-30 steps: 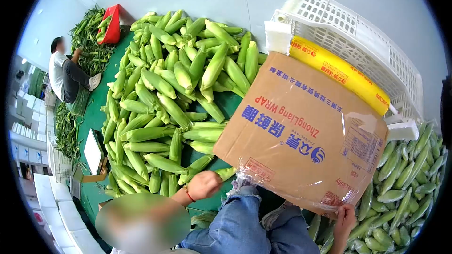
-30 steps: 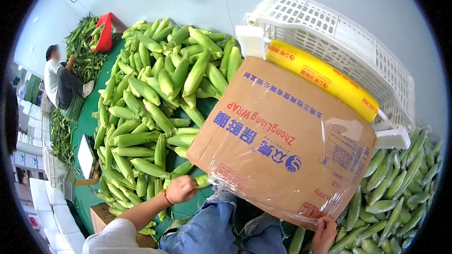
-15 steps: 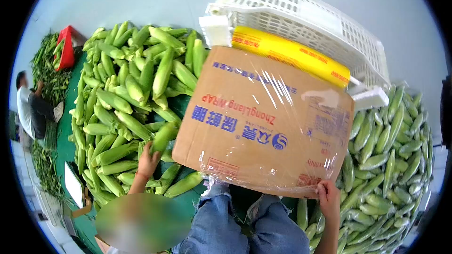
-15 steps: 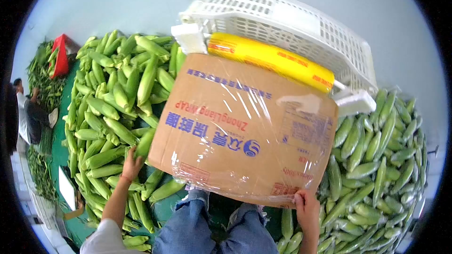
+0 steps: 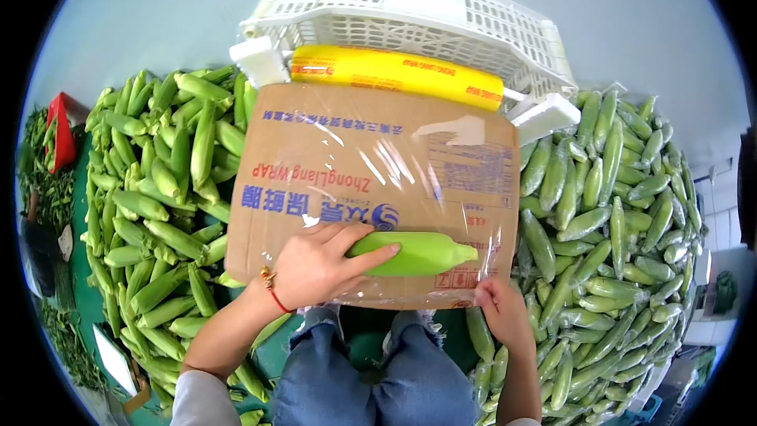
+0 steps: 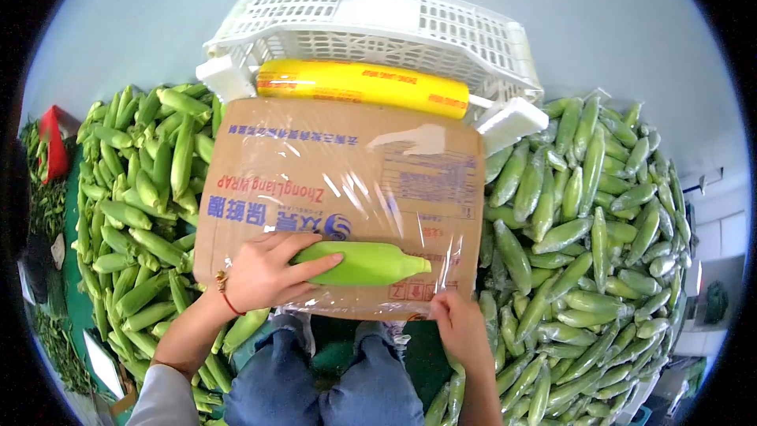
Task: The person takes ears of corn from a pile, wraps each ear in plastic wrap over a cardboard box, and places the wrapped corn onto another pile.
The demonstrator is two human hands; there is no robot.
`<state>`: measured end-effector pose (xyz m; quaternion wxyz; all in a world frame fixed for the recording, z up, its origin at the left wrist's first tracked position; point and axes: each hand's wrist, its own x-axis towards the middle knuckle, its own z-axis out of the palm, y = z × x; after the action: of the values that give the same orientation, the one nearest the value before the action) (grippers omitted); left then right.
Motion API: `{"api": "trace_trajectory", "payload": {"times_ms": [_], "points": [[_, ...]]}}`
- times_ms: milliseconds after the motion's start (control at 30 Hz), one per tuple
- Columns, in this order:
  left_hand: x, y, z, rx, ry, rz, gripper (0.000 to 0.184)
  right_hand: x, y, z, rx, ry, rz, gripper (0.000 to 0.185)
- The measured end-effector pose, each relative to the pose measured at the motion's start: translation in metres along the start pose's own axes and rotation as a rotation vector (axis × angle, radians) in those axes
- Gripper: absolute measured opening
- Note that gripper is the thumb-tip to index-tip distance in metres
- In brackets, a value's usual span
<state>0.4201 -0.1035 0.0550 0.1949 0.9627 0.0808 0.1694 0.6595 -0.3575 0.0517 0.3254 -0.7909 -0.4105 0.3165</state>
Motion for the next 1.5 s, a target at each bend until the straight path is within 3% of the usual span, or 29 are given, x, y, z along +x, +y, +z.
{"api": "trace_trajectory", "payload": {"times_ms": [67, 100, 167, 233, 333, 367, 467, 533, 567, 600, 633, 700, 767, 833, 900, 967, 1033, 1133, 1267, 1300, 1367, 1500], "points": [[0.011, -0.008, 0.013, -0.119, -0.111, -0.033, 0.062, -0.013, 0.002, -0.012, 0.573, -0.130, 0.081, 0.013], [0.012, -0.010, 0.011, -0.180, -0.167, -0.083, 0.062, -0.011, 0.004, -0.009, 0.860, -0.060, -0.112, 0.021], [0.015, -0.009, 0.012, -0.223, -0.233, -0.145, 0.062, 0.018, -0.034, 0.010, 1.006, 0.061, -0.159, 0.031], [0.014, -0.011, 0.010, -0.241, -0.255, -0.163, 0.068, 0.067, -0.037, 0.037, 0.053, 0.053, -0.352, 0.038], [-0.026, -0.002, 0.008, -0.159, 0.248, -0.270, 0.078, 0.114, -0.038, 0.065, -0.484, 0.277, -0.642, 0.038], [-0.047, 0.006, 0.014, -0.148, 0.241, -0.399, 0.090, 0.122, -0.041, 0.066, -0.486, 0.298, -0.644, 0.037], [-0.111, 0.006, 0.031, 0.075, 0.148, -0.348, 0.033, 0.128, -0.042, 0.068, -0.500, 0.336, -0.640, 0.035], [-0.101, -0.004, 0.000, -0.368, 0.349, -0.904, 0.009, 0.131, -0.045, 0.070, -0.514, 0.367, -0.656, 0.032], [-0.084, -0.022, -0.012, -0.407, 0.504, -0.789, 0.008, 0.130, -0.046, 0.071, -0.503, 0.357, -0.671, 0.032], [-0.046, -0.034, -0.031, -0.242, 0.608, -0.574, 0.008, 0.131, -0.047, 0.072, -0.492, 0.356, -0.685, 0.031], [-0.013, -0.051, -0.047, -0.115, 0.529, -0.389, 0.008, 0.132, -0.048, 0.071, -0.485, 0.362, -0.699, 0.031], [0.039, -0.078, -0.039, -0.238, 0.282, -0.486, 0.012, 0.133, -0.045, 0.072, -0.452, 0.373, -0.713, 0.030], [0.076, -0.098, -0.012, -0.098, -0.251, -0.375, 0.016, 0.136, -0.045, 0.072, -0.444, 0.382, -0.710, 0.028], [0.086, -0.080, 0.033, 0.087, -0.314, -0.189, 0.021, 0.138, -0.044, 0.074, -0.456, 0.380, -0.680, 0.027], [0.072, -0.035, 0.032, 0.096, -0.263, -0.288, 0.026, 0.127, -0.053, 0.067, -0.539, 0.125, -0.412, 0.029], [0.041, 0.012, 0.010, 0.042, -0.354, -0.349, 0.033, 0.113, -0.072, 0.058, -0.569, -0.124, -0.200, 0.033], [-0.003, 0.041, 0.026, 0.058, -0.194, -0.269, 0.055, 0.094, -0.088, 0.056, -0.554, -0.372, -0.040, 0.038], [0.000, 0.036, 0.028, 0.137, -0.126, -0.298, 0.067, 0.074, -0.072, 0.059, -0.393, -0.193, -0.331, 0.045], [0.061, -0.049, 0.034, 0.364, 0.023, -0.324, 0.074, 0.092, -0.076, 0.060, -0.544, 0.029, -0.800, 0.059], [0.080, -0.076, 0.029, 0.414, 0.039, -0.311, 0.075, 0.102, -0.072, 0.064, -0.662, -0.003, -0.854, 0.066], [0.109, -0.126, 0.030, 0.034, -0.050, -0.260, 0.074, 0.137, -0.074, 0.062, -0.739, 0.050, -0.909, 0.065], [0.140, -0.139, 0.026, 0.108, -0.403, -0.157, 0.077, 0.203, -0.077, 0.060, -0.749, 0.014, -0.891, 0.066]]}}
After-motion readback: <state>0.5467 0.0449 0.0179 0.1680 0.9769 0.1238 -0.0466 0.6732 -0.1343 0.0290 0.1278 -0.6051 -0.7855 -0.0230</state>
